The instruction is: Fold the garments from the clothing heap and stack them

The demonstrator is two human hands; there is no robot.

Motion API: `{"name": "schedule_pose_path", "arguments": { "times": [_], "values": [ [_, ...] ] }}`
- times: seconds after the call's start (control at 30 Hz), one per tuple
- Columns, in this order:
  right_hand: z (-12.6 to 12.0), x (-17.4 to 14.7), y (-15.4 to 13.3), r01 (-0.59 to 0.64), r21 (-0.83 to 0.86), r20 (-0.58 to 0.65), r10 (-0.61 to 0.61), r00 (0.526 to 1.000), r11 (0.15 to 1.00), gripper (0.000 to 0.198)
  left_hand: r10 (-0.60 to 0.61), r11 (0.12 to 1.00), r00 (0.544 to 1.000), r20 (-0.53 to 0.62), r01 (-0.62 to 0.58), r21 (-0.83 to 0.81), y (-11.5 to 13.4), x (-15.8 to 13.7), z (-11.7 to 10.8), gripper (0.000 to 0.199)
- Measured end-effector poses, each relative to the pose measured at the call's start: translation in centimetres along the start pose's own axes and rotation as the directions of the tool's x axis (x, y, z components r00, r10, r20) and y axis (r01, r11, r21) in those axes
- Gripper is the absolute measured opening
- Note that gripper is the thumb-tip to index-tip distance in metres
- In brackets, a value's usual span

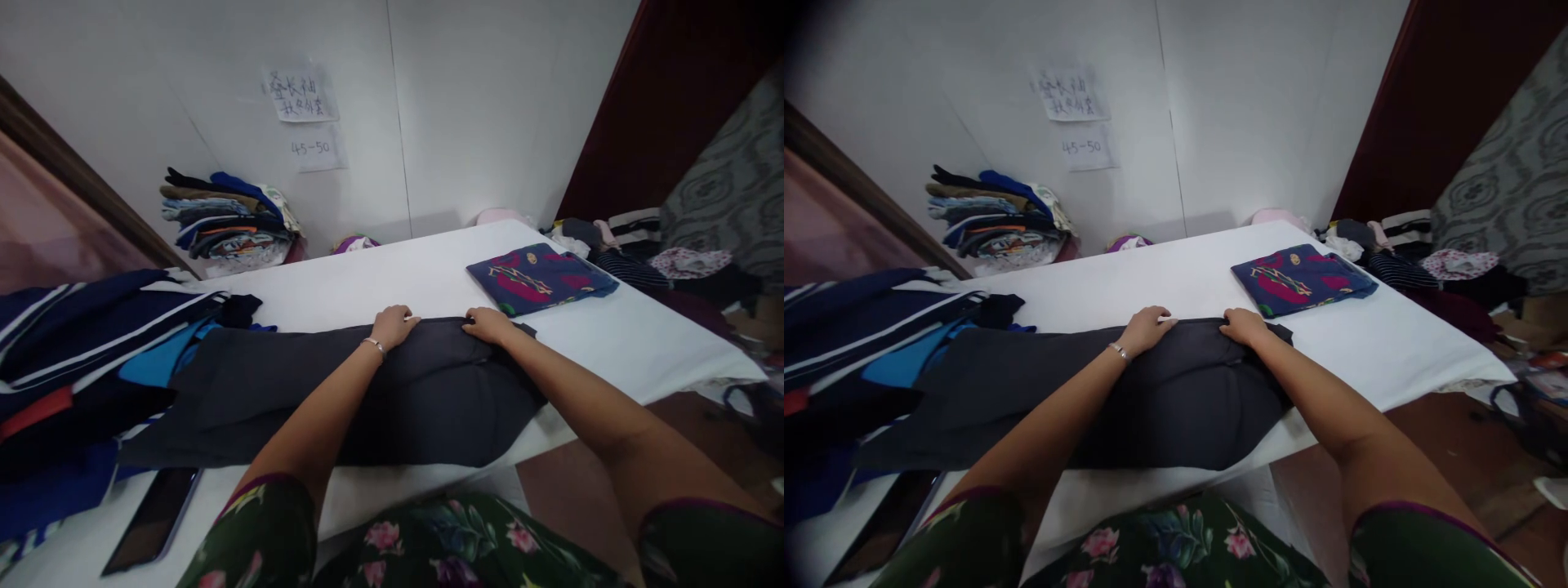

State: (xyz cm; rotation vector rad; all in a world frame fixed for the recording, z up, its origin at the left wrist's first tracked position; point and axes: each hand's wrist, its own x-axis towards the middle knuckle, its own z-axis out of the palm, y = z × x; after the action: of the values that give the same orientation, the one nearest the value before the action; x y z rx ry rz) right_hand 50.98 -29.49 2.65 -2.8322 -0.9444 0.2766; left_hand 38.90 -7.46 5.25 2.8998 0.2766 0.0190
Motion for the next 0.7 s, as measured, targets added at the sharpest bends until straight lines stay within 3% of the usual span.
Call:
{"name": "schedule_pose_path", "arguments": {
  "times": [0.07,0.13,0.3,0.47,0.6,0.7],
  "values": [
    [0.2,-0.1,0.1,0.014,0.003,-0.021,-0.014,1.0,1.0,0.036,0.141,0.989,0.987,-0.078,-0.145,-0.044,0.1,-2.2,0.1,0.044],
    [0.4,-0.3,0.1,0.028,0.007,-0.05,-0.028,0.998,1.0,0.037,0.254,0.966,0.965,-0.069,-0.257,-0.041,0.0,-4.6,1.1,0.05],
    [0.7,-0.4,0.1,0.022,0.018,-0.084,-0.021,0.996,1.0,0.04,0.238,0.971,0.97,0.047,-0.238,-0.016,-0.7,-7.1,4.1,0.058],
    [0.4,-0.7,0.0,0.049,0.002,-0.133,-0.048,0.99,0.999,0.052,0.207,0.976,0.972,0.106,-0.198,-0.095,-0.5,-6.1,3.4,0.055],
    [-0.5,-1.9,-0.6,0.271,0.036,-0.308,-0.248,0.919,0.962,0.044,0.198,0.953,0.978,-0.059,-0.206,-0.222,-0.3,-7.1,1.4,0.05],
    [-1.7,-4.5,-0.9,0.385,0.178,-0.441,-0.276,0.854,0.906,0.037,0.274,0.922,0.942,-0.196,-0.315,-0.226,-0.4,-10.3,0.0,0.042]
  ]
}}
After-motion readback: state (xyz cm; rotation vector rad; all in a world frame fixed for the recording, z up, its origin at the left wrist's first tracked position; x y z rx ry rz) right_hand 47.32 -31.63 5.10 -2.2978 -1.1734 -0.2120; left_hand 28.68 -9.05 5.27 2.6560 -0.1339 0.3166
